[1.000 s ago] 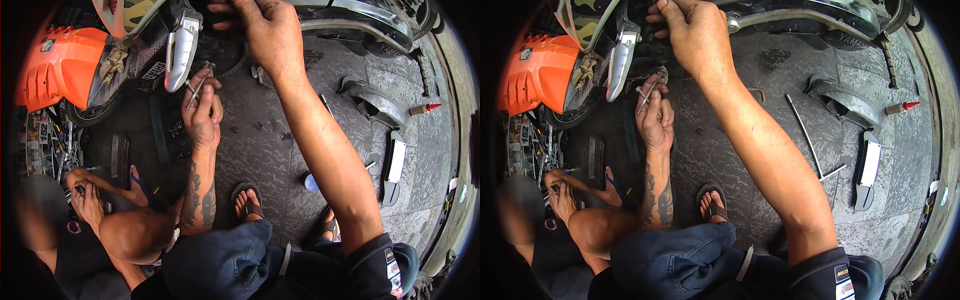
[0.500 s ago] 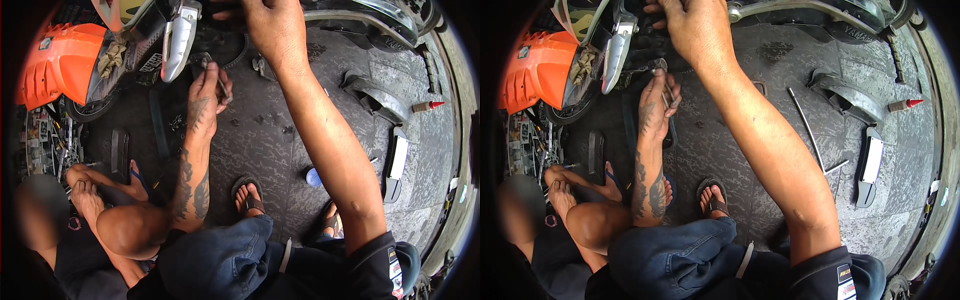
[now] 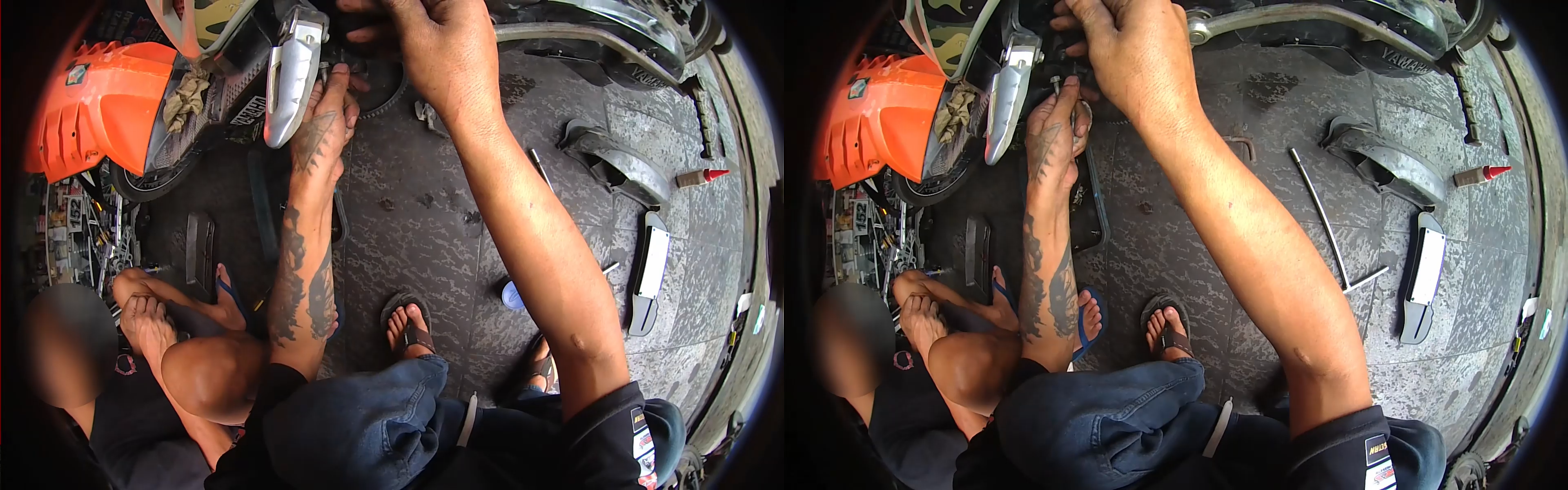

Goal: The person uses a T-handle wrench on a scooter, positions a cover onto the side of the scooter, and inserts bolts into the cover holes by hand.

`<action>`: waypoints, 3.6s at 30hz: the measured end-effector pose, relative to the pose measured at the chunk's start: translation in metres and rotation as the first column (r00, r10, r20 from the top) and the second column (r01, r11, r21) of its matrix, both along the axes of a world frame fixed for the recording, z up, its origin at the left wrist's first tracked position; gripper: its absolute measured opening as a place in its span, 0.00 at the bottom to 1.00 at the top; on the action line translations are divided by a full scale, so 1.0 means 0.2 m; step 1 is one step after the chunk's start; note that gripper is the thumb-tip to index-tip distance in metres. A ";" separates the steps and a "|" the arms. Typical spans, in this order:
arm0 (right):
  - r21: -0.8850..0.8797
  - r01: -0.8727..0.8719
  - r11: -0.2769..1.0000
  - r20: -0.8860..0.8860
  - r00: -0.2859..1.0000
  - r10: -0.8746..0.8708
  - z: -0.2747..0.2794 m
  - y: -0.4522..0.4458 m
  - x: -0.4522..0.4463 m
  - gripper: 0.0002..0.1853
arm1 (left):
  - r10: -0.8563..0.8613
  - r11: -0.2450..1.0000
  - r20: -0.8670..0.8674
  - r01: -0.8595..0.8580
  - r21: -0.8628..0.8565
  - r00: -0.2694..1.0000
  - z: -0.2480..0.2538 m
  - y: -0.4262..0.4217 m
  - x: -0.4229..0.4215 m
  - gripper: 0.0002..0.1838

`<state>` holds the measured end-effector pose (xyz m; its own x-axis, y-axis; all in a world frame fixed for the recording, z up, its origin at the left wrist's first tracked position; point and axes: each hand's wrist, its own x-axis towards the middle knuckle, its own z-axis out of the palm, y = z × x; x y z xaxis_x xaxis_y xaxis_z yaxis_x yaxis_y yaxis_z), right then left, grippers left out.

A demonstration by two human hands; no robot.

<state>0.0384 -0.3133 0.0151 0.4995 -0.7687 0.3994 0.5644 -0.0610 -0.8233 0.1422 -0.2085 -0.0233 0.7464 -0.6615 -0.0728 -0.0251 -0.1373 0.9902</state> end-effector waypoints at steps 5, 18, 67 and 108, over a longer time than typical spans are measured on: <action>0.025 -0.005 1.000 -0.033 0.999 0.006 0.02 0.01 -0.01 0.15 | -0.013 0.999 0.027 0.012 0.035 1.000 0.01 -0.01 0.02 0.17; -0.047 0.157 0.986 -0.063 0.985 -0.160 -0.04 0.01 0.03 0.14 | -0.242 0.874 -0.504 -0.039 -0.484 0.829 -0.04 0.12 -0.06 0.20; -0.028 0.341 0.940 -0.204 0.918 -0.340 -0.27 0.38 -0.07 0.13 | -0.356 0.929 -0.220 0.319 -0.188 0.908 0.12 -0.09 -0.09 0.29; 0.082 0.489 0.868 -0.414 0.809 -0.417 -0.36 0.24 -0.05 0.13 | -0.254 0.952 0.184 0.279 -0.126 0.949 0.05 -0.16 -0.17 0.12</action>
<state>0.0284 -0.2657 -0.0567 0.1579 -0.9832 0.0921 0.1587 -0.0668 -0.9851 0.1086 -0.2408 -0.0137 0.5343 -0.8320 0.1496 -0.2034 0.0452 0.9780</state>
